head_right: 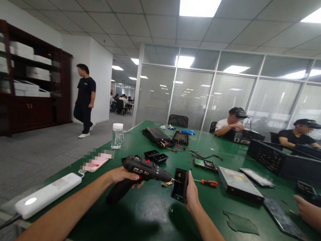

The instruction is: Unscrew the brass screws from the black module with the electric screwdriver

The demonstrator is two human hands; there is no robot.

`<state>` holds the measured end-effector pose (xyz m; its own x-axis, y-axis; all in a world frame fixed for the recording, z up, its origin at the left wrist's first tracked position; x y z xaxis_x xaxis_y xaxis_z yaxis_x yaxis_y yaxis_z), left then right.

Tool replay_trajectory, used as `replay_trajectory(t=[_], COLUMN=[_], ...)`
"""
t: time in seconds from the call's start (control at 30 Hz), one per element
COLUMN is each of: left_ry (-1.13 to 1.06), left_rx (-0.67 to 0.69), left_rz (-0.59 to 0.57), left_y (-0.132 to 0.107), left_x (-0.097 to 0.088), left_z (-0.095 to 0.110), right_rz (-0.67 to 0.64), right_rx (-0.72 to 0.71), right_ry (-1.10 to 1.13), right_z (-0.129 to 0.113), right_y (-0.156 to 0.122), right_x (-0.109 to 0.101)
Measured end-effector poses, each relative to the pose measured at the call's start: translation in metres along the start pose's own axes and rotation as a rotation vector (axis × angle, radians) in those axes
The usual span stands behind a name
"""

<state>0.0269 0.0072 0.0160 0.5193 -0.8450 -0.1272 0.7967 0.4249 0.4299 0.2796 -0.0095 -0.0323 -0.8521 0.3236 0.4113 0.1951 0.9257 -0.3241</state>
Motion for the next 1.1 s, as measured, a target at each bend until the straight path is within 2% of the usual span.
replay_trajectory(t=[0.47, 1.1], left_ry=[-0.014, 0.011], left_rx=[0.013, 0.001], left_rz=[0.000, 0.015], left_y=[0.001, 0.000], left_x=[0.000, 0.001], left_z=[0.000, 0.001], right_rz=[-0.015, 0.004], right_rx=[-0.005, -0.018], right_ry=[-0.007, -0.006], right_z=[0.004, 0.003], right_y=[0.013, 0.012], right_x=[-0.006, -0.007])
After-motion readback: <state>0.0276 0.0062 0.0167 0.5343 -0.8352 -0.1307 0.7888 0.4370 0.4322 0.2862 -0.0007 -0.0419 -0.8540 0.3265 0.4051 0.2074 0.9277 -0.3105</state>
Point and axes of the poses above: each hand's wrist, its own y-axis towards the middle knuckle, its own x-axis out of the palm, z = x × y, the point moved 3 cm from there along y, towards the middle knuckle, and after that the axes turned 13 degrees about x, right-handed, at the moved point
